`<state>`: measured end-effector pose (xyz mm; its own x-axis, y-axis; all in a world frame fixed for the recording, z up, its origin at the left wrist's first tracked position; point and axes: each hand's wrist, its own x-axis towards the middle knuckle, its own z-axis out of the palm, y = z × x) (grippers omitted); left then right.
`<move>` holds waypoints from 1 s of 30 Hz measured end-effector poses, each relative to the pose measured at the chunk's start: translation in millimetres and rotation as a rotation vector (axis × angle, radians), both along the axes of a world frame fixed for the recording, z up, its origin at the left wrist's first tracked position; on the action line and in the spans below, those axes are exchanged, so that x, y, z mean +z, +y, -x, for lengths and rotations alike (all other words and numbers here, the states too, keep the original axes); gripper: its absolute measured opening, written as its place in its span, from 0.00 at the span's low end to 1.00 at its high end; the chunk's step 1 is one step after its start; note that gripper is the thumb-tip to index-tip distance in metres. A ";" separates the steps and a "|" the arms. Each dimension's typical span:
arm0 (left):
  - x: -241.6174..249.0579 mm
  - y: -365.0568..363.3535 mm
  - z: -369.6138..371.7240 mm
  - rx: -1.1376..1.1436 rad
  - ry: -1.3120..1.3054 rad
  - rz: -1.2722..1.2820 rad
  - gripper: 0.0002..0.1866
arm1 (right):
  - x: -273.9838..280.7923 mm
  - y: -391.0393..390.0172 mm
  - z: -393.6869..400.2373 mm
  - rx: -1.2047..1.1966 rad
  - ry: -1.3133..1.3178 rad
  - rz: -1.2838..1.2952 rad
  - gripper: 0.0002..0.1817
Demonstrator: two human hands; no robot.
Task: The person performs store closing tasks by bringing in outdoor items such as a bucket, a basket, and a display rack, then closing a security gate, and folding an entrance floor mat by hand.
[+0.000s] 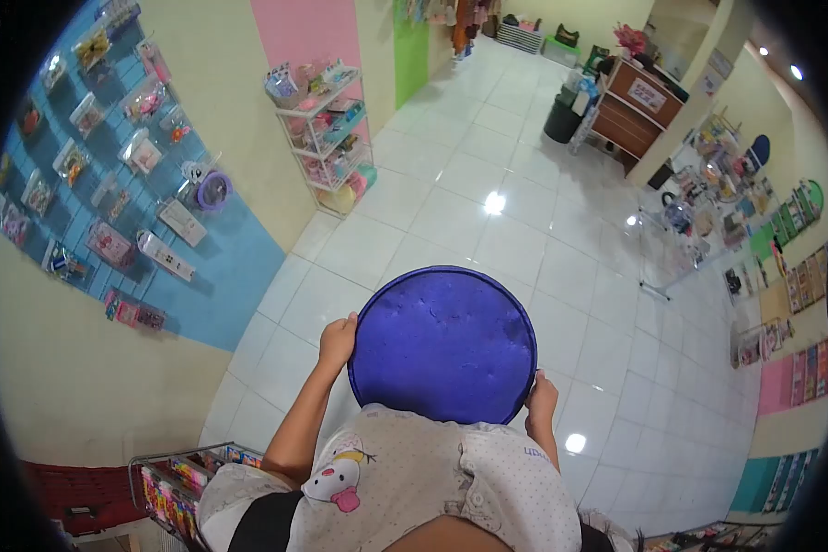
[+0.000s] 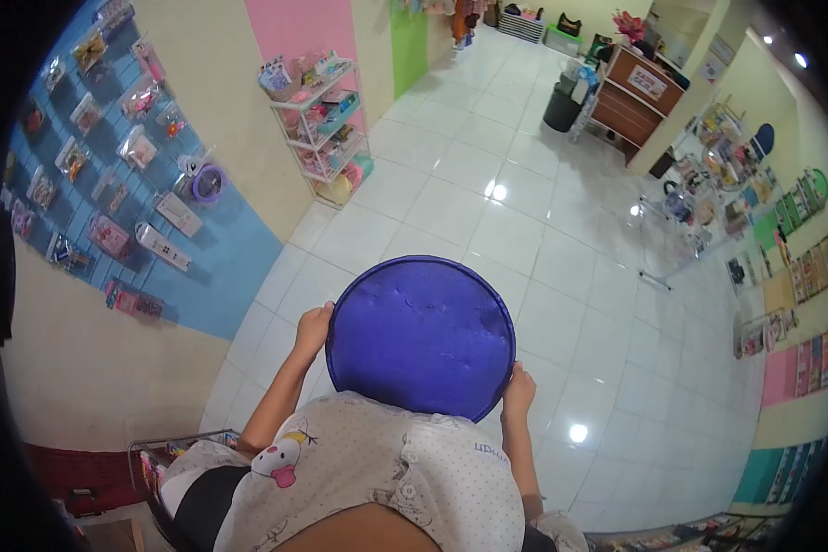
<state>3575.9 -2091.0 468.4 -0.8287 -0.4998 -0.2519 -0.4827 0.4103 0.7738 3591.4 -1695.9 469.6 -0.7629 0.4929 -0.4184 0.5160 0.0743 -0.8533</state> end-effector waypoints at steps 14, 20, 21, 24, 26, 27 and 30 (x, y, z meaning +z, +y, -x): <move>-17.2 -76.1 295.3 0.105 -0.025 0.061 0.28 | -31.9 -62.1 361.0 0.163 0.059 -0.139 0.21; -4.5 -77.1 440.2 0.033 -0.011 -0.016 0.28 | -18.6 -64.9 468.3 0.044 0.021 -0.029 0.24; -4.7 -74.7 466.5 0.012 -0.016 0.005 0.28 | -20.5 -66.7 495.3 0.054 0.026 -0.038 0.23; -10.4 -69.1 548.2 0.035 -0.006 0.016 0.28 | -22.9 -54.6 569.1 0.100 0.030 -0.050 0.22; -12.9 -66.5 597.1 0.065 0.012 0.024 0.28 | -14.3 -57.7 634.1 0.114 0.028 0.012 0.22; -13.7 -65.9 620.1 0.085 0.006 0.012 0.28 | -8.2 -59.2 664.0 0.099 0.003 0.043 0.22; 0.8 -59.4 671.2 0.142 -0.034 -0.018 0.28 | 1.3 -58.7 747.8 0.202 0.026 0.087 0.22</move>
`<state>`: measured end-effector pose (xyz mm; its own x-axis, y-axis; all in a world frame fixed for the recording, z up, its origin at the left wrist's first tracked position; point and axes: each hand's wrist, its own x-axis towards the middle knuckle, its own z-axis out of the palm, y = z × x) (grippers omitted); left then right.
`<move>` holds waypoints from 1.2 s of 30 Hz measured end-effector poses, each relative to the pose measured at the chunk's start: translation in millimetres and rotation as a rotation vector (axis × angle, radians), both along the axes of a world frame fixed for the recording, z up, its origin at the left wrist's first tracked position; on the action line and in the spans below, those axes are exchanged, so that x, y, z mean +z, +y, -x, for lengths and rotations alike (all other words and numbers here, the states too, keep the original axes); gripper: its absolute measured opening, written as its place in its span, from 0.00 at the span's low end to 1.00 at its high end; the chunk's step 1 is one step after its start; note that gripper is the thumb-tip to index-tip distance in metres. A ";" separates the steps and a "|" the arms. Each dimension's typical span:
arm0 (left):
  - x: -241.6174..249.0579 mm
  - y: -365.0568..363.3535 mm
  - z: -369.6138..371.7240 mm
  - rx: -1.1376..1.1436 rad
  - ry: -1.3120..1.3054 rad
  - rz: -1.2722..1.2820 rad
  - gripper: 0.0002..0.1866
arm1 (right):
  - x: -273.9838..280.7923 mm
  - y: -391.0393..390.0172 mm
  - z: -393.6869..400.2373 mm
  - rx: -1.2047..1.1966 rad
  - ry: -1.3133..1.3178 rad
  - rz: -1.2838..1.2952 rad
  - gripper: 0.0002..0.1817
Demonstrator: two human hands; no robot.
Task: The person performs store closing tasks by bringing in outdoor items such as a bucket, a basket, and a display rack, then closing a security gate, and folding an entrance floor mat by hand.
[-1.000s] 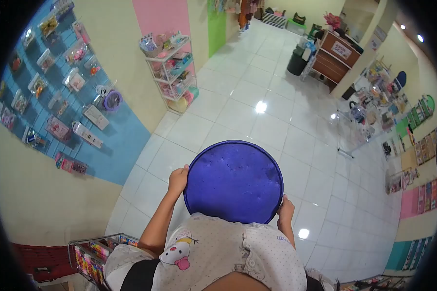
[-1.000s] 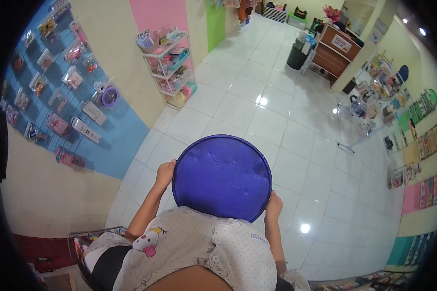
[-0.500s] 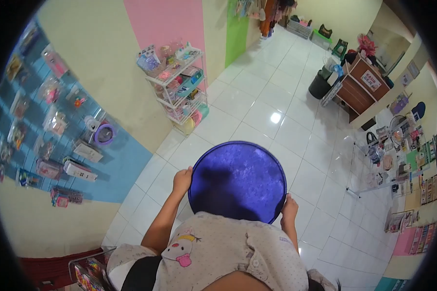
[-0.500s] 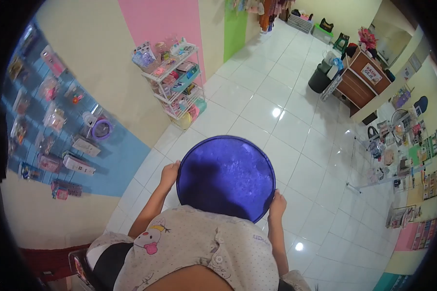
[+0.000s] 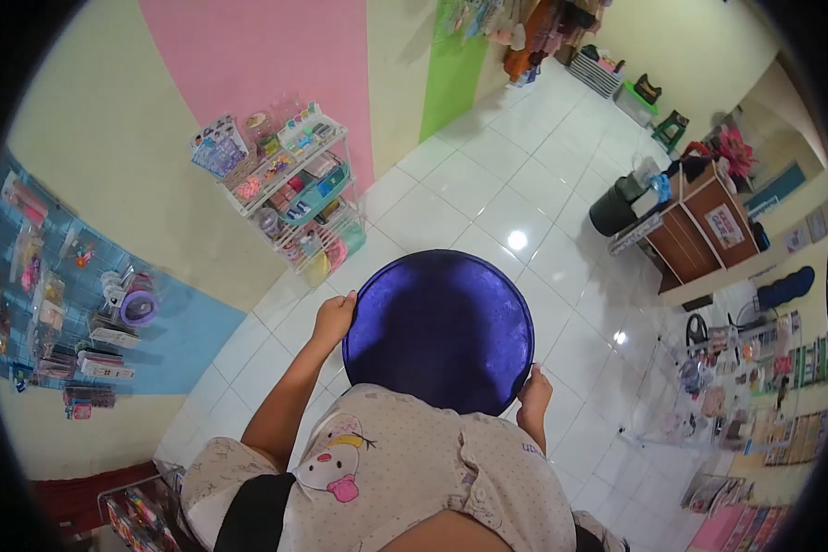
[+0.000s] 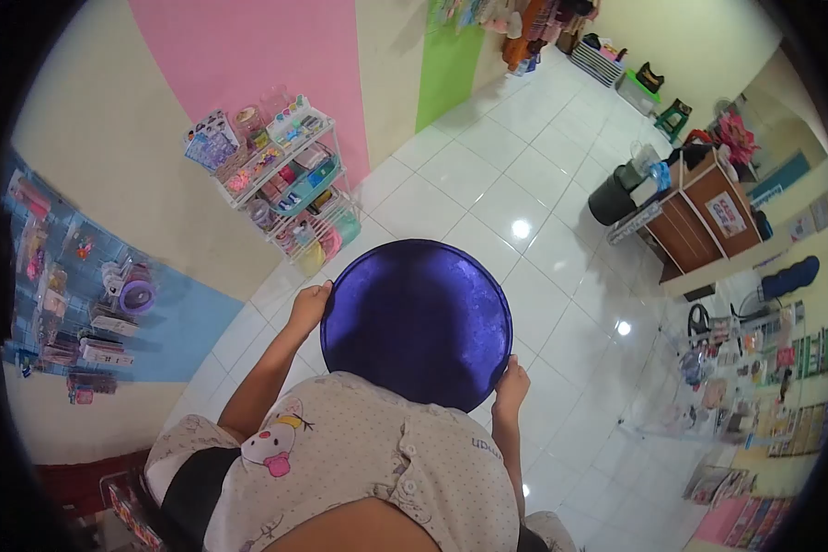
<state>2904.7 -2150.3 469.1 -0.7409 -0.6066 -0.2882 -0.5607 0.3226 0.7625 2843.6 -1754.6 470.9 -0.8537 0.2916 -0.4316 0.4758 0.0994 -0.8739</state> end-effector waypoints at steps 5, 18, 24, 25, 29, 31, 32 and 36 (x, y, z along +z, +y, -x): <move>-31.3 -28.8 83.6 0.103 0.033 -0.008 0.28 | -3.7 -29.8 127.7 0.088 -0.055 -0.035 0.24; -75.4 -112.7 300.7 0.303 -0.069 -0.194 0.27 | -13.4 -148.8 434.4 0.290 -0.022 -0.272 0.22; -113.9 -147.5 398.8 0.360 0.026 0.046 0.29 | -45.6 -203.7 583.8 0.451 -0.037 -0.202 0.21; -87.2 -147.2 418.1 0.468 -0.015 -0.148 0.29 | -53.0 -216.7 612.9 0.523 -0.043 -0.241 0.22; -106.7 -147.5 448.6 0.645 -0.050 -0.089 0.29 | -82.8 -264.6 696.9 0.683 -0.034 -0.317 0.23; -110.8 -147.6 464.7 0.743 -0.065 -0.176 0.29 | -87.0 -294.9 729.4 0.764 -0.013 -0.340 0.23; -113.5 -149.3 470.2 0.788 -0.081 -0.230 0.29 | -93.5 -308.8 743.4 0.801 -0.007 -0.348 0.24; -145.3 -166.6 484.9 0.890 -0.100 -0.257 0.29 | -157.4 -365.2 808.2 1.162 0.482 -0.756 0.25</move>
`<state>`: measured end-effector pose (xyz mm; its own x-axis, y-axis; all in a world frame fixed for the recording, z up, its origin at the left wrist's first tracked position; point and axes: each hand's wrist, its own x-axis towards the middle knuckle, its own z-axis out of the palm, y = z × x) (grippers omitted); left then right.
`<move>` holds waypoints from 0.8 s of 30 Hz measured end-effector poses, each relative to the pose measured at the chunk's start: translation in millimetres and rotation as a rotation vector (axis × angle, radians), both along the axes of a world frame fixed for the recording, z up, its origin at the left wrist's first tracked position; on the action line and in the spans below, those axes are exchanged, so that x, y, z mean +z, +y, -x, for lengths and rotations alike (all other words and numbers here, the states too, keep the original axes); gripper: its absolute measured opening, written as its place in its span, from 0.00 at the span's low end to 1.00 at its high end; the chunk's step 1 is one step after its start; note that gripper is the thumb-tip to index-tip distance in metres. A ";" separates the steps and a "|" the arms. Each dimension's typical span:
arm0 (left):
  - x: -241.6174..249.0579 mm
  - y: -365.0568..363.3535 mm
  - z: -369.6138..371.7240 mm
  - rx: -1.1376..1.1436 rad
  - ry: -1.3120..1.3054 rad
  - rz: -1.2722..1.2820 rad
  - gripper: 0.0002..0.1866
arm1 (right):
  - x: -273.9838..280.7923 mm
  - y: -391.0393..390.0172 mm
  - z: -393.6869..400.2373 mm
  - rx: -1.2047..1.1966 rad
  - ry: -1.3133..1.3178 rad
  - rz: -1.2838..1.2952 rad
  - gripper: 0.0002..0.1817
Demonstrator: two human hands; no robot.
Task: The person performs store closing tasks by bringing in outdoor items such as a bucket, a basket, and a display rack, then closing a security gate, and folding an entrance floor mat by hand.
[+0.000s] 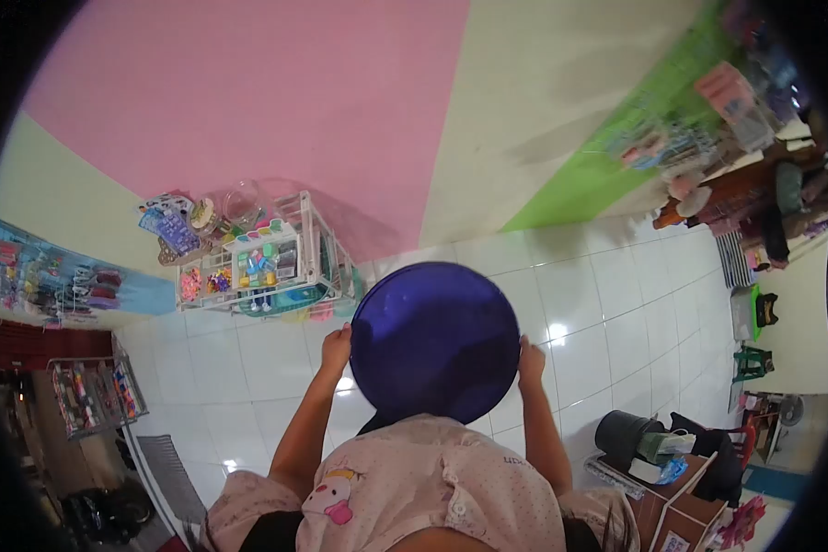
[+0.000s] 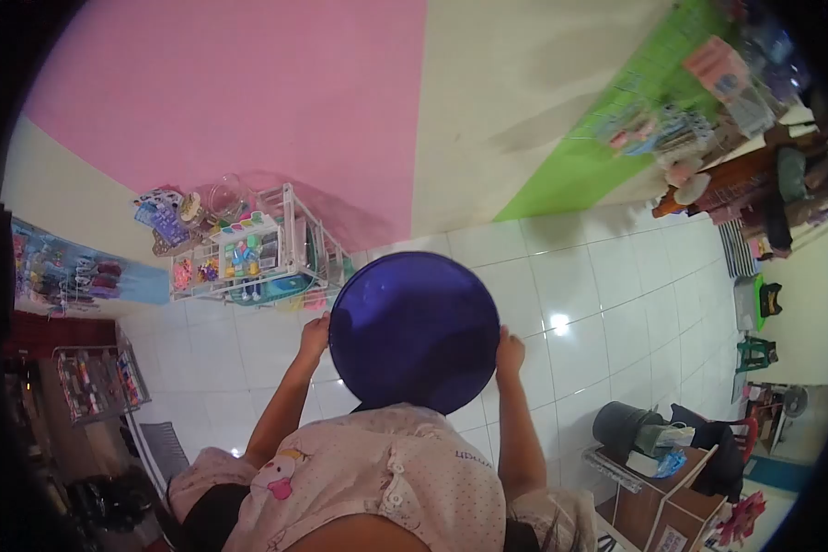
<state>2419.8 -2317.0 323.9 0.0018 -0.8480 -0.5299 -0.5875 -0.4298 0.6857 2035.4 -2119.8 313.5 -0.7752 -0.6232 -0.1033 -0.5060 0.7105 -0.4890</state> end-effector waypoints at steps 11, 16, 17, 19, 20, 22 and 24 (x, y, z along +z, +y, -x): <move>-101.2 -59.9 36.1 0.185 -0.067 -0.035 0.30 | -62.2 -166.0 56.8 0.070 -0.185 -0.167 0.30; -95.0 -79.0 50.6 0.188 -0.207 -0.007 0.29 | -76.8 -216.1 75.9 0.118 -0.296 -0.206 0.31; -95.1 -81.6 52.8 0.195 -0.236 0.017 0.29 | -76.4 -222.8 78.3 0.087 -0.323 -0.201 0.31; -92.5 -82.0 55.0 0.219 -0.238 -0.010 0.29 | -81.4 -231.4 81.3 0.050 -0.386 -0.212 0.31; -89.3 -82.9 55.0 0.227 -0.241 -0.019 0.30 | -86.2 -234.2 83.0 0.029 -0.420 -0.212 0.31; -84.5 -84.0 57.8 0.239 -0.254 -0.017 0.30 | -83.4 -234.0 85.5 0.074 -0.388 -0.226 0.31; -82.6 -89.5 60.6 0.235 -0.256 -0.011 0.30 | -73.9 -241.0 83.2 0.073 -0.399 -0.213 0.31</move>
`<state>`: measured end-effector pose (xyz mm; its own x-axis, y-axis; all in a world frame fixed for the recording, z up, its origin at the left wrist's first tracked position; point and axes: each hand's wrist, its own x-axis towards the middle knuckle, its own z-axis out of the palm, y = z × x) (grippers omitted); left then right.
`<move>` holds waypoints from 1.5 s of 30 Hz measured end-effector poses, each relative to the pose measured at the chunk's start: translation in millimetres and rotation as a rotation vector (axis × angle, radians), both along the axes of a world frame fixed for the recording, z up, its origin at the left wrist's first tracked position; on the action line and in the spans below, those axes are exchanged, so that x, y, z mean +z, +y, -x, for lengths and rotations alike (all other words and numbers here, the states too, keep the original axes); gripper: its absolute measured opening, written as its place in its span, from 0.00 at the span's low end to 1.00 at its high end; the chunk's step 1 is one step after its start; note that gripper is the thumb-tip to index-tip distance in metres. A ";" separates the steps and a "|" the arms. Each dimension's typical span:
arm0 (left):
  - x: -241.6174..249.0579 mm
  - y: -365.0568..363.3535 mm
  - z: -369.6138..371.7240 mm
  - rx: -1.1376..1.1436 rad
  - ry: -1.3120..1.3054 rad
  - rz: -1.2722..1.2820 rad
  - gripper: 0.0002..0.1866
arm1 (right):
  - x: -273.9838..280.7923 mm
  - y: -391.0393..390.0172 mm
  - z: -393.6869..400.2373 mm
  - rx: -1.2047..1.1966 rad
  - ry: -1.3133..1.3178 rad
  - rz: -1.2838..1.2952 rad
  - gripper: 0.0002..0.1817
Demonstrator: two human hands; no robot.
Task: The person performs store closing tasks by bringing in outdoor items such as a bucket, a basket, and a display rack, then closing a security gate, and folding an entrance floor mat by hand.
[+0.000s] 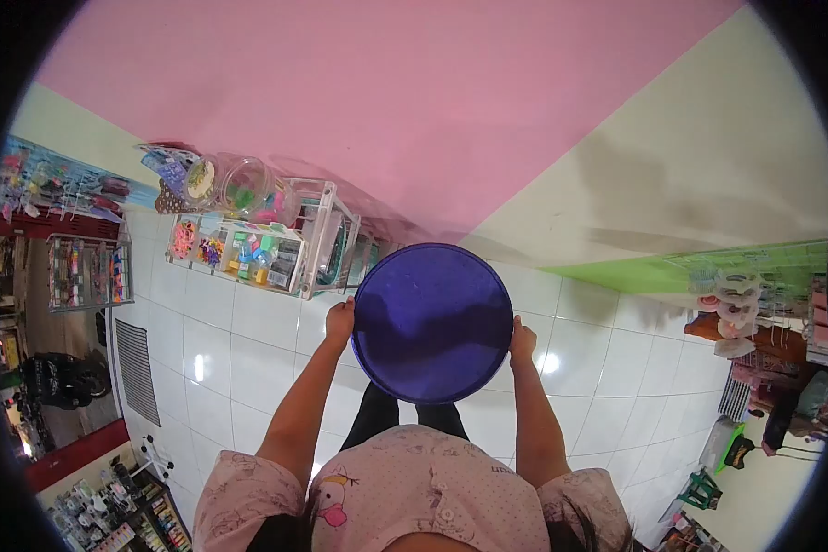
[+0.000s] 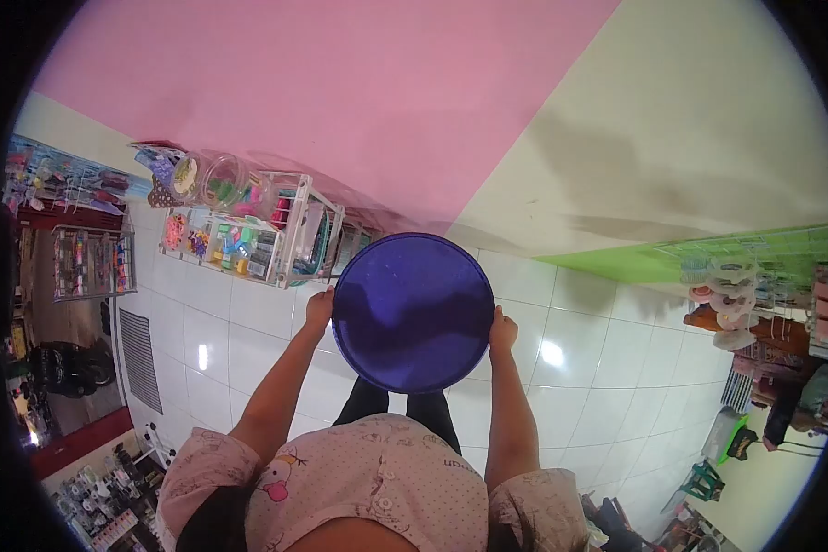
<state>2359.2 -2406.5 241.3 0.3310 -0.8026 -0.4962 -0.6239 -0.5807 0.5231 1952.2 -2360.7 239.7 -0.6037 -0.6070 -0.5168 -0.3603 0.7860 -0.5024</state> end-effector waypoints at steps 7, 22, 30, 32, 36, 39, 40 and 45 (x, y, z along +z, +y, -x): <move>-23.3 -17.7 5.6 -0.015 0.063 -0.009 0.31 | 1.1 -10.3 10.0 -0.039 0.003 -0.023 0.31; -7.9 -37.4 22.6 -0.035 0.085 0.026 0.30 | 20.1 -30.3 24.6 -0.050 0.097 -0.021 0.32; -21.8 -33.5 19.2 0.133 0.130 0.121 0.25 | -71.5 -16.8 81.5 -0.152 0.083 -0.076 0.33; -35.0 -34.7 12.0 0.133 0.076 0.211 0.23 | -77.2 -23.3 81.6 -0.209 0.043 -0.095 0.31; -54.5 -32.8 8.0 0.100 -0.074 0.278 0.20 | -92.0 -25.8 81.2 -0.222 -0.013 -0.054 0.29; -69.6 -32.8 8.0 0.166 0.051 0.259 0.19 | -111.2 -24.2 89.7 -0.311 -0.133 -0.051 0.26; -76.7 -34.9 6.7 0.181 0.096 0.257 0.19 | -110.1 -26.8 89.7 -0.358 -0.179 -0.054 0.26; -83.6 -30.3 6.5 0.338 0.477 0.183 0.19 | -138.7 -22.6 81.8 -0.467 -0.636 0.071 0.30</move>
